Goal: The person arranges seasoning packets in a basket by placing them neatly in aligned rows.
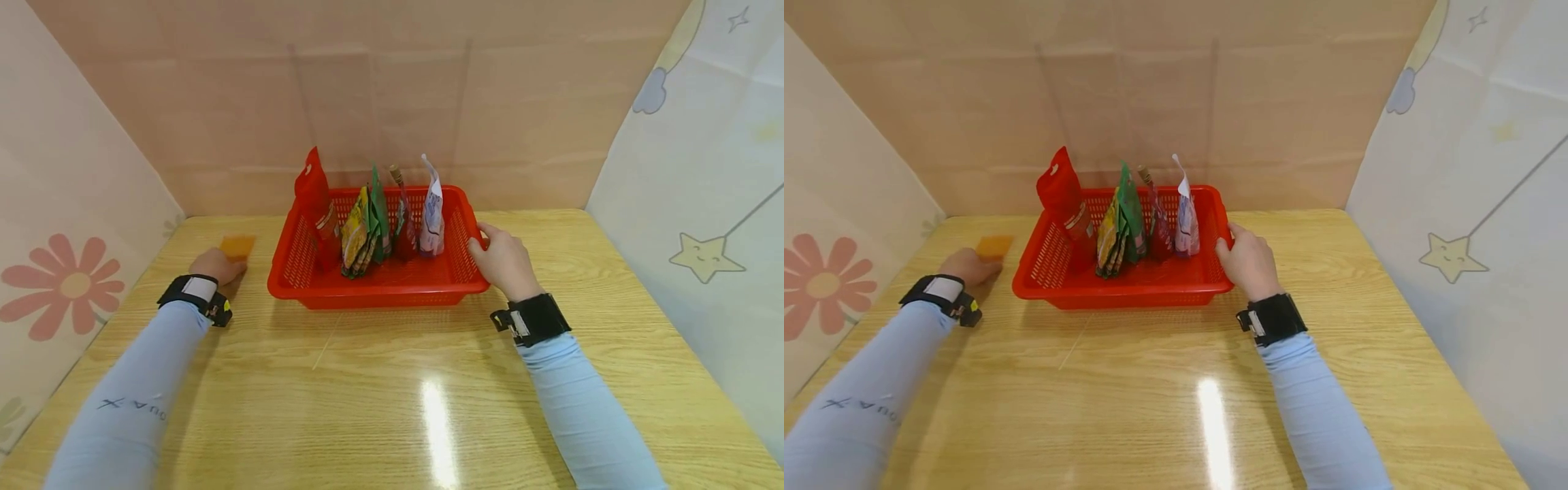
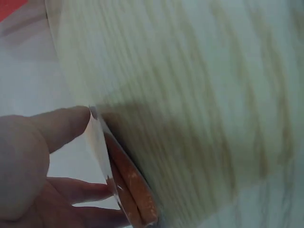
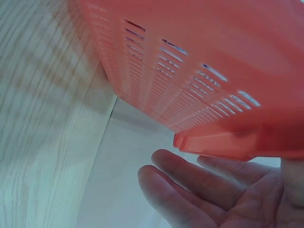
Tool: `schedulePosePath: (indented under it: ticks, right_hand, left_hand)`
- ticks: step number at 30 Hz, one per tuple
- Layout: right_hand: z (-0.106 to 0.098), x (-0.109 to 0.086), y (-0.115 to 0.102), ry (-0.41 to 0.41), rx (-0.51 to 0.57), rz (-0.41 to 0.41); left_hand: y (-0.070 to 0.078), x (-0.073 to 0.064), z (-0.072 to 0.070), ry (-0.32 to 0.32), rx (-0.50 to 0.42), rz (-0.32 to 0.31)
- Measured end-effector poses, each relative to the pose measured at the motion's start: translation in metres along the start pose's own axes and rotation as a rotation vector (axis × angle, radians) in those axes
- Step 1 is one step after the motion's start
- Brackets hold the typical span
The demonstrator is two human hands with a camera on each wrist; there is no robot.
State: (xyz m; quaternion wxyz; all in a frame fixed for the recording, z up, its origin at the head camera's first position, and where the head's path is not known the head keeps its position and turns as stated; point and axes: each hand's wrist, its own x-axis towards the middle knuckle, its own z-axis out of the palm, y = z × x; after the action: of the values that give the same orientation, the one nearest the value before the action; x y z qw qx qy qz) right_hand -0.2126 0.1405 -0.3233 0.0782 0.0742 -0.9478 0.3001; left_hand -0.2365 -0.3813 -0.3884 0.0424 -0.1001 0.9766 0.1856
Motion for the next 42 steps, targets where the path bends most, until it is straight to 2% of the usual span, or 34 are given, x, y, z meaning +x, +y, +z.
schedulePosePath:
  ticks: [6,8,10,12,15,18,20,23,26,28,33,36,42]
  right_hand:
    - [0.000,0.000,0.000,-0.003,0.007,0.000]
    - [0.000,0.000,0.000,-0.001,0.010,-0.002]
    - [0.001,0.000,0.001,-0.002,0.013,0.000]
    - [0.001,0.000,0.001,-0.006,0.015,0.005]
    - [0.002,0.000,0.001,-0.016,0.018,0.008]
    - [0.001,0.000,0.000,-0.025,0.026,0.008]
    - [0.000,0.000,0.000,-0.030,0.036,0.009]
    - [-0.002,-0.001,0.000,-0.024,0.041,0.004]
    - [-0.007,-0.003,-0.001,0.023,0.035,-0.021]
    - [-0.011,-0.005,-0.004,0.086,0.043,-0.053]
    - [-0.019,-0.013,-0.018,0.229,0.146,-0.149]
    - [-0.022,-0.018,-0.029,0.231,0.227,-0.192]
    - [-0.022,-0.028,-0.047,0.114,0.336,-0.230]
  left_hand:
    - [-0.003,0.002,0.001,0.026,0.033,0.018]
    - [-0.007,0.004,0.000,0.044,0.052,-0.003]
    - [-0.010,0.004,-0.002,0.037,0.033,-0.060]
    - [-0.012,0.002,-0.006,0.009,-0.057,-0.125]
    - [-0.018,-0.004,-0.012,-0.052,-0.278,-0.188]
    - [-0.024,-0.011,-0.019,-0.064,-0.476,-0.185]
    - [-0.026,-0.016,-0.024,-0.037,-0.555,-0.151]
    - [-0.023,-0.026,-0.032,0.047,-0.653,-0.132]
    - [-0.012,-0.042,-0.041,0.153,-0.727,-0.127]
    - [-0.003,-0.055,-0.048,0.208,-0.792,-0.122]
    - [0.028,-0.082,-0.063,0.297,-0.956,-0.060]
    - [0.049,-0.095,-0.068,0.304,-1.008,0.010]
    - [0.091,-0.119,-0.072,0.243,-1.098,0.174]
